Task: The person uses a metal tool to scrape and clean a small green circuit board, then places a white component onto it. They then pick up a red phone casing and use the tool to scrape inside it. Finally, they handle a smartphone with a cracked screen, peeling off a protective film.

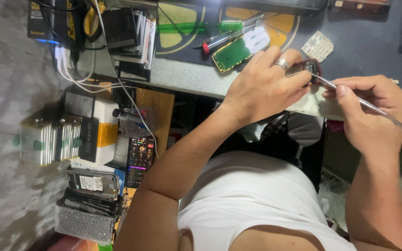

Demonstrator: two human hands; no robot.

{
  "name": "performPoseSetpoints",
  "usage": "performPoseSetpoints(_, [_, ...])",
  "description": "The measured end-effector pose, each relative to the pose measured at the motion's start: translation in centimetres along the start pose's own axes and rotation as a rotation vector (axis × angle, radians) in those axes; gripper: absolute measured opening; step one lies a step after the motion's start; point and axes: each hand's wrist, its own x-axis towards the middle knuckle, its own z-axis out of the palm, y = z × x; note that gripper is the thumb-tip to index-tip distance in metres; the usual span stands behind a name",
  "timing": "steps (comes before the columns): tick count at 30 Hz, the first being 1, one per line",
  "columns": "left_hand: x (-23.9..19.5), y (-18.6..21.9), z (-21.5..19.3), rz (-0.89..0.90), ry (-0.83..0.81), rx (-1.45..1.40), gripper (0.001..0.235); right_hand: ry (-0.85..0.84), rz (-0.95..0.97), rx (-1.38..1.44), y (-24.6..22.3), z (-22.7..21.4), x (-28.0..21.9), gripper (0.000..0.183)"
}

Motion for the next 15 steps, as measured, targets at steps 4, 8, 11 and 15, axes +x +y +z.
performPoseSetpoints(4, [-0.1, -0.1, 0.0, -0.002, -0.008, -0.004, 0.022, -0.091, 0.048, -0.100, -0.4, -1.0, 1.0, 0.008])
performPoseSetpoints(8, [-0.1, -0.1, -0.2, 0.011, -0.028, -0.004, 0.022, -0.185, 0.091, -0.138, -0.5, -1.5, 2.5, 0.010])
performPoseSetpoints(11, [-0.2, -0.2, -0.2, -0.004, -0.056, 0.006, 0.021, -0.248, 0.075, -0.075, -0.1, -1.6, 3.7, 0.011])
performPoseSetpoints(15, [-0.2, -0.3, 0.0, -0.009, -0.066, 0.022, 0.021, -0.282, 0.015, -0.078, 0.6, -1.5, 5.0, 0.011])
